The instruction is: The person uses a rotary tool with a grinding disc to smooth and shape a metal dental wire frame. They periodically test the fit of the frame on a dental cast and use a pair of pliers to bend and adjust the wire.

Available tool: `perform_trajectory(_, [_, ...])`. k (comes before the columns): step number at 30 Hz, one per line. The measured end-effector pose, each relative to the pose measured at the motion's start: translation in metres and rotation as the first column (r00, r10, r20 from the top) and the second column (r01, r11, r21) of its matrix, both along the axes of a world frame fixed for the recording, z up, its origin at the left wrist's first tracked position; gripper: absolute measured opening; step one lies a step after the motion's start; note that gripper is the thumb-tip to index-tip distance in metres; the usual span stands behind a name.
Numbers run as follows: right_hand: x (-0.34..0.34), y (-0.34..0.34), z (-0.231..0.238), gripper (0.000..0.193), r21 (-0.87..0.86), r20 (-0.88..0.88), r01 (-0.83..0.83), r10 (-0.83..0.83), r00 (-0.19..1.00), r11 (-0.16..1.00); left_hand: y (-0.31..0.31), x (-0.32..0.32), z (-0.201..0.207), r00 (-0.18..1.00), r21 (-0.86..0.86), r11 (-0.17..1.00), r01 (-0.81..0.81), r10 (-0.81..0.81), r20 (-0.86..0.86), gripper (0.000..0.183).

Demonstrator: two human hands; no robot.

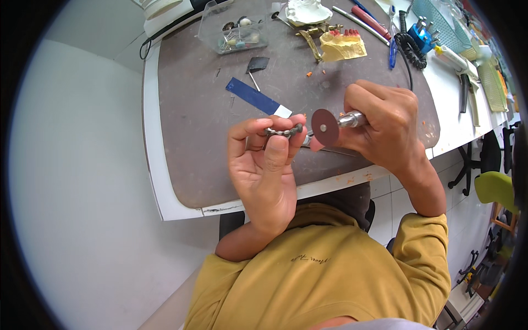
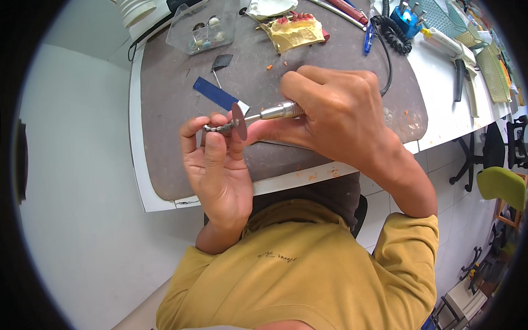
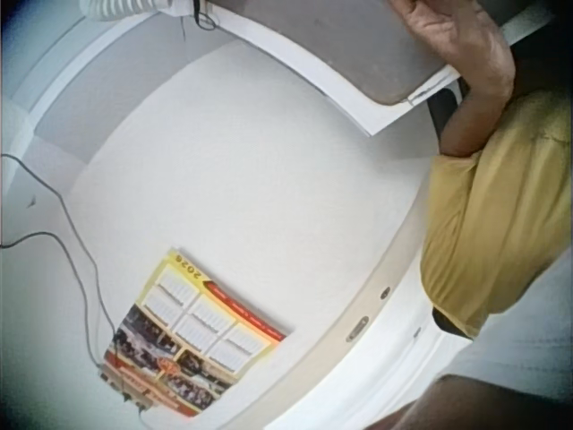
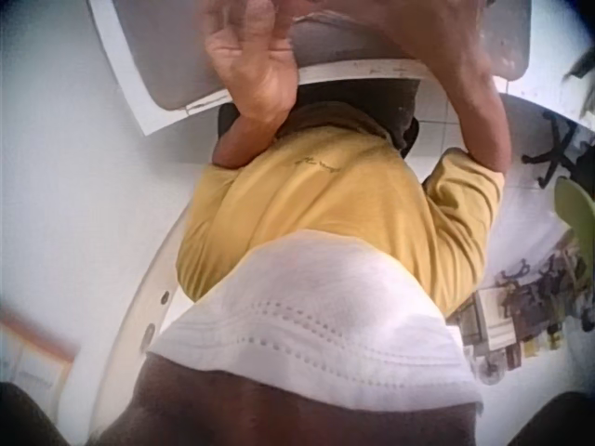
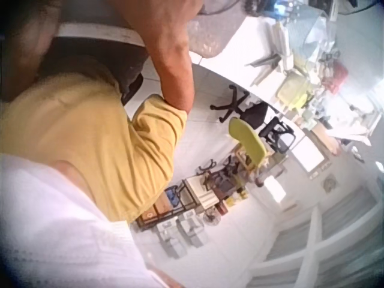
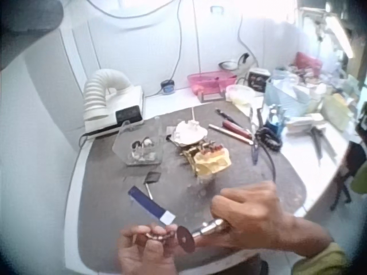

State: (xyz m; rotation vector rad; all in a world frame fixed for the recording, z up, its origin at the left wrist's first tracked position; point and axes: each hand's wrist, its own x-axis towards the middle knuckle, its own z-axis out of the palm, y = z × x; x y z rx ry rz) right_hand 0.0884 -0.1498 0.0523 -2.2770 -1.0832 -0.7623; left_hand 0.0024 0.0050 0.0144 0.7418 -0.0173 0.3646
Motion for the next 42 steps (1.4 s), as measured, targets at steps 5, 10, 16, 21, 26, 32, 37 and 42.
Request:
perform_trajectory(5, [0.0007,-0.0012,0.0002,0.060,-0.020,-0.014,0.012,-0.013,1.000,1.000,0.0020,0.0017,-0.0015,0.998,0.067,0.996,0.064,-0.065,0.015,0.024])
perform_trajectory(10, [0.0032,-0.0006,-0.0003,0.061,-0.022,-0.040,0.049,-0.050,0.998,0.999,0.0032,0.0029,0.0004,0.995,0.058,0.994,0.095,-0.093,-0.035,0.023])
perform_trajectory(16, [0.0062,-0.0020,0.0004,0.064,-0.038,-0.062,0.051,-0.053,0.997,0.998,0.0037,0.0046,0.0011,0.990,0.059,0.990,0.126,-0.122,-0.072,0.023])
perform_trajectory(21, [0.0036,-0.0043,0.0024,0.061,-0.101,-0.150,0.059,-0.074,0.986,0.993,0.0039,0.0061,-0.0004,0.987,0.070,0.986,0.150,-0.146,-0.066,0.021])
perform_trajectory(26, [0.0046,-0.0029,0.0046,0.060,-0.085,-0.190,0.023,-0.038,0.981,0.996,0.0027,0.0073,-0.0023,0.990,0.074,0.987,0.140,-0.138,-0.031,0.023])
perform_trajectory(32, [0.0020,-0.0020,0.0053,0.061,-0.116,-0.228,0.009,-0.035,0.973,0.993,0.0005,0.0087,-0.0036,0.996,0.046,0.995,0.084,-0.084,-0.016,0.023])
perform_trajectory(37, [0.0014,-0.0012,0.0052,0.061,-0.115,-0.238,0.001,-0.028,0.971,0.993,-0.0013,0.0085,-0.0029,0.999,0.047,0.998,0.044,-0.044,-0.019,0.022])
perform_trajectory(42, [0.0014,-0.0013,0.0044,0.061,-0.110,-0.236,-0.005,-0.021,0.971,0.994,0.0018,0.0064,-0.0031,0.994,0.096,0.990,0.103,-0.105,0.010,0.022])
